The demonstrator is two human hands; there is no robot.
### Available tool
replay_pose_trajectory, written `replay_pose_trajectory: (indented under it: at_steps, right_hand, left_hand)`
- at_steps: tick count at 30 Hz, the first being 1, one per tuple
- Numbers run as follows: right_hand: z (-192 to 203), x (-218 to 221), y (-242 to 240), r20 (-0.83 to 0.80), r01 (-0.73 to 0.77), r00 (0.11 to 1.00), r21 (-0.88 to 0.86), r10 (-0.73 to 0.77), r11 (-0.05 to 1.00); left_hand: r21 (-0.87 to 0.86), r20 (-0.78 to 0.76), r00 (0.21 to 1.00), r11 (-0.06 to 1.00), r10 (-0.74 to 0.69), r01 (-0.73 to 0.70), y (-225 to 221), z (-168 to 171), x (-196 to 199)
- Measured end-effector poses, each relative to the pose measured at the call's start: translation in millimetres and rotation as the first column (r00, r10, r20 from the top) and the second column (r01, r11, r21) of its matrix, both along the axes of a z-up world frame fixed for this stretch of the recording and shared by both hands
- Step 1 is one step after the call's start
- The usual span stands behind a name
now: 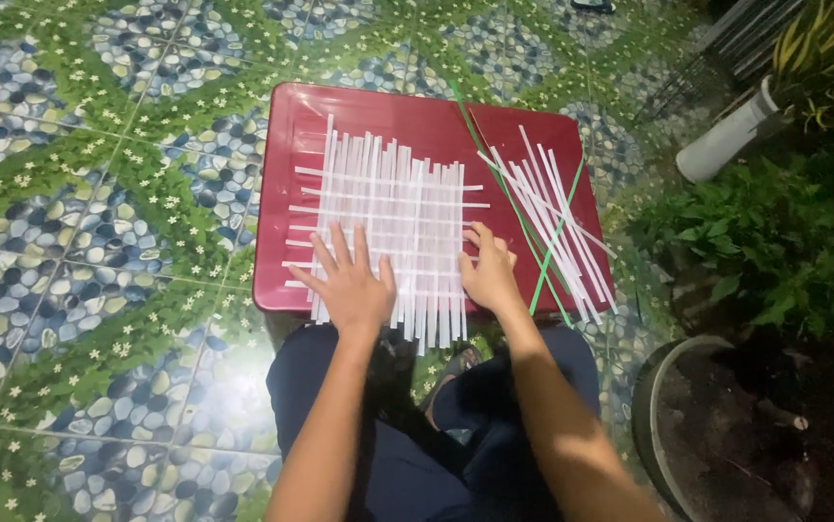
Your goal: The person is weaving white plastic strips together on a red plastic tray to create a woven mat or bag component.
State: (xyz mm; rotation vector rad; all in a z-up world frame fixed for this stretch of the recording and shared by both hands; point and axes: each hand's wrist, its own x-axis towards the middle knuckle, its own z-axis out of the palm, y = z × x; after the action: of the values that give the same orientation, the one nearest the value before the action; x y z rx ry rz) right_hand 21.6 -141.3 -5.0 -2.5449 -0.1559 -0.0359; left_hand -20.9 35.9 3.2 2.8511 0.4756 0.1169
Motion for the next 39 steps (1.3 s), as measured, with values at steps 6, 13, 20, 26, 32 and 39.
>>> replay_pose_trajectory:
  at_steps: [6, 13, 20, 26, 32, 39]
  right_hand:
    - [-6.7, 5.9, 1.1, 0.033, 0.002, 0.999, -0.019, -0.001, 1.000]
    - [-11.4, 2.9, 1.1, 0.065, -0.033, 0.997, -0.035, 0.035, 0.999]
    - [-22.8, -8.2, 12.9, 0.265, -0.098, 0.952, -0.218, 0.156, 0.971]
    - [-2.7, -8.5, 36.7, 0.237, -0.161, 0.951, -0.167, 0.198, 0.973]
    - [0.6, 13.5, 41.6, 0.203, -0.198, 0.948, -0.227, 0.245, 0.953]
    - [-24.3, 34.8, 43.1, 0.224, -0.225, 0.930, -0.281, 0.292, 0.933]
  left_hand:
    - [0.011, 0.006, 1.000, 1.000, 0.008, -0.008, -0.6, -3.1, 2.3]
    - [0.037, 0.003, 1.000, 0.999, 0.003, -0.003, 0.1, -8.8, 1.9]
    - [-0.002, -0.006, 1.000, 1.000, -0.002, 0.002, 0.6, -6.6, 1.2]
    - [0.023, -0.012, 0.999, 0.999, 0.039, -0.039, -1.7, -5.7, 7.2]
    - [0.118, 0.436, 0.900, 0.991, 0.000, -0.058, 25.1, 10.0, 47.8]
    - [0.160, 0.351, 0.929, 0.985, -0.118, 0.064, 34.1, -5.1, 75.9]
